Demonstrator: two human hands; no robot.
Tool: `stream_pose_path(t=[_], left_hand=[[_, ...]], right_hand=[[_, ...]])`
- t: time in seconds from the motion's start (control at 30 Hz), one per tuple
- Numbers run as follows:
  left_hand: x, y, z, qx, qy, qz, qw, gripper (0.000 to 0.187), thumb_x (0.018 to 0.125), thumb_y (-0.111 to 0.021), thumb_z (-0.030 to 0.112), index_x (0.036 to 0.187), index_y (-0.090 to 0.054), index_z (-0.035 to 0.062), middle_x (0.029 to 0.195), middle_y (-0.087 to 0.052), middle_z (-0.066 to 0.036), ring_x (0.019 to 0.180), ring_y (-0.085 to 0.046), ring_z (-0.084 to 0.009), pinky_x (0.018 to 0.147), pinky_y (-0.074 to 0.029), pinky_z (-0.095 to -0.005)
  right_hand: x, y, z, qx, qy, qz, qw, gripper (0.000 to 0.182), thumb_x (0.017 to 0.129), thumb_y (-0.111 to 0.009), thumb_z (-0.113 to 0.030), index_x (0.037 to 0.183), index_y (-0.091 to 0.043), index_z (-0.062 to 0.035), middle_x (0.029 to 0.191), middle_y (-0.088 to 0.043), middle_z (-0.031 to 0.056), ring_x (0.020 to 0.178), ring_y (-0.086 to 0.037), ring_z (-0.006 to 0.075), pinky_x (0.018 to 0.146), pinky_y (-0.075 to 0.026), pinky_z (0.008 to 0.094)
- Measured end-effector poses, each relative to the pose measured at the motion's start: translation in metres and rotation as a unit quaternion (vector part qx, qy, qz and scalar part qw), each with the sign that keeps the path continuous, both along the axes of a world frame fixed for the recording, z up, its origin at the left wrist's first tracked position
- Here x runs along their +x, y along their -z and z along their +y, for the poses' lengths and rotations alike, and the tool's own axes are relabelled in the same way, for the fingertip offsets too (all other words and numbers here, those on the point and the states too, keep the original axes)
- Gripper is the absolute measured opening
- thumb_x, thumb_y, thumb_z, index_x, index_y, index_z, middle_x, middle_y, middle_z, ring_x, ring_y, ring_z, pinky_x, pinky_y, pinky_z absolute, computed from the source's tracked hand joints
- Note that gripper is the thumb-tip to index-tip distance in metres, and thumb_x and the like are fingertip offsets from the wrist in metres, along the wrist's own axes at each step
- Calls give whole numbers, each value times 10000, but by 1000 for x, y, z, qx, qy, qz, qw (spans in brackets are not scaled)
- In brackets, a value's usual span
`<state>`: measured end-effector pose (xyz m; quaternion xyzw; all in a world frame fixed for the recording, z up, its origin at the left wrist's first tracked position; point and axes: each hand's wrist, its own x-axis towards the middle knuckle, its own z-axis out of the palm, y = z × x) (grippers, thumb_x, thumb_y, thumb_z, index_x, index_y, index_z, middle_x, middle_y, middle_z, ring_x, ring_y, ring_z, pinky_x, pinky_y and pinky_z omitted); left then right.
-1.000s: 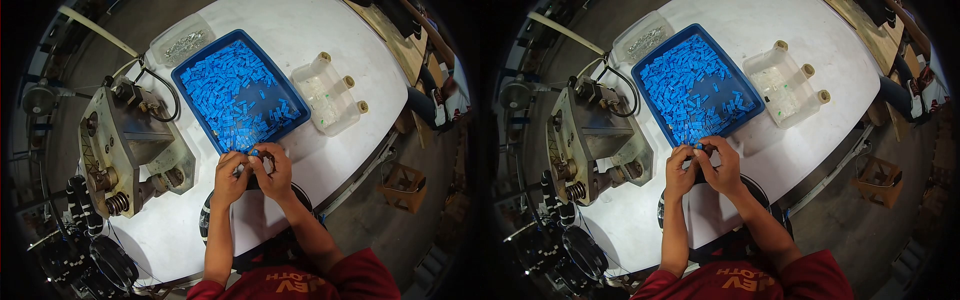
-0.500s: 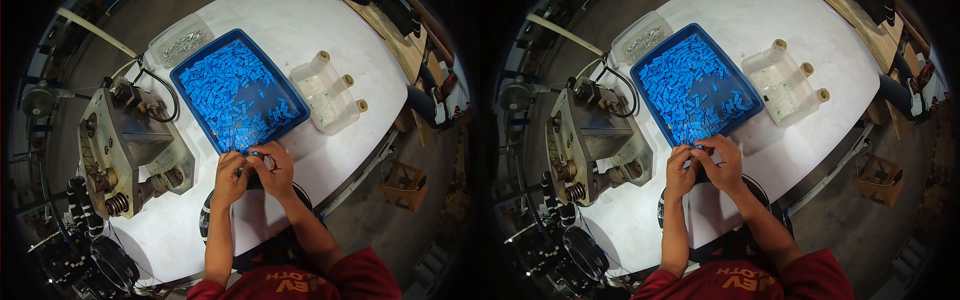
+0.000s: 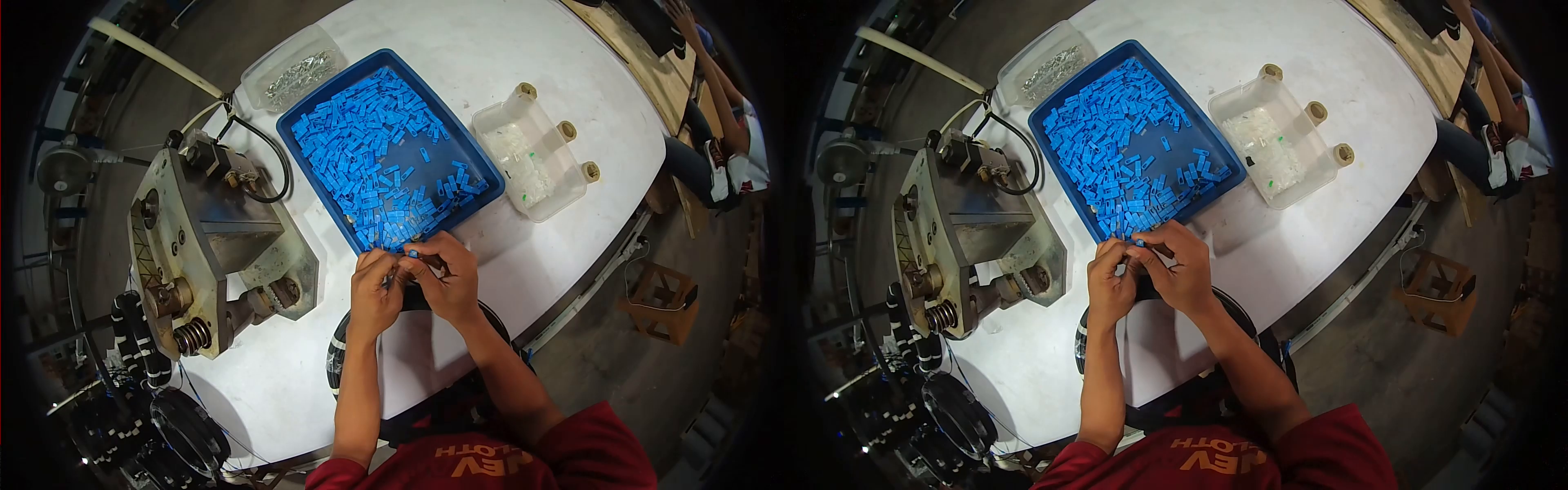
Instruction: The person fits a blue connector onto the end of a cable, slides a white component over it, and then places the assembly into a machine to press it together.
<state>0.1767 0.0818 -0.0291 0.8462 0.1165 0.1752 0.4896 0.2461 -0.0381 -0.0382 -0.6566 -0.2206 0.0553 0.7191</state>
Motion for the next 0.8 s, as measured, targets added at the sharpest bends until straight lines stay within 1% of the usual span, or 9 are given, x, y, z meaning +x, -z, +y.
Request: stream_pose_path(t=[0.1,0.23,0.3,0.57,0.63,0.7,0.8], left_hand=[[0,0,2,8,10,1,1000,51,837,-706,-5,845,-659,10,756,-590,-106,726,-526,-287,702,-411,-369],[0,-2,1,10,9,1,1000,54,850,-713,15,843,-661,5,755,-586,-107,728,-523,-286,702,-417,-369],[0,-2,-1,6,3,1,1000,53,853,-713,19,848,-662,3,756,-587,-109,730,-527,-285,700,-421,-367],[-4,1,-3,-13,-13,-7,1000,57,870,-706,30,870,-665,-9,769,-602,-120,738,-550,-280,692,-441,-354],[-4,-2,-4,-42,-32,-9,999,65,881,-705,40,882,-668,-13,778,-618,-117,744,-565,-271,692,-451,-346],[-4,-3,-4,-41,-32,-9,999,69,886,-704,46,886,-670,-14,780,-623,-116,744,-568,-267,691,-454,-342],[-4,-4,-5,-45,-30,-10,998,74,890,-702,52,891,-672,-16,782,-628,-117,744,-569,-265,690,-455,-341]], right_hand=[[0,-5,-1,-21,2,-24,999,166,851,-773,-27,1001,-716,12,846,-628,52,677,-538,55,579,-418,187],[1,-6,-3,-38,-10,-9,999,163,847,-780,-38,991,-723,10,824,-625,49,676,-532,55,582,-413,190],[1,-9,-1,-23,2,29,999,152,835,-781,-74,963,-737,-6,767,-633,48,625,-528,94,552,-403,233],[0,-7,3,-1,-4,36,999,142,843,-773,-69,961,-737,1,767,-631,54,623,-528,86,549,-405,230],[-2,-7,2,0,-4,34,999,140,847,-769,-68,962,-736,3,769,-631,56,623,-530,86,548,-406,228],[-3,-6,2,25,2,44,999,140,852,-767,-68,966,-733,7,768,-631,55,619,-535,81,547,-410,224],[-3,-11,0,-2,-4,47,999,142,852,-767,-60,970,-732,10,780,-640,61,622,-545,78,547,-416,220]])
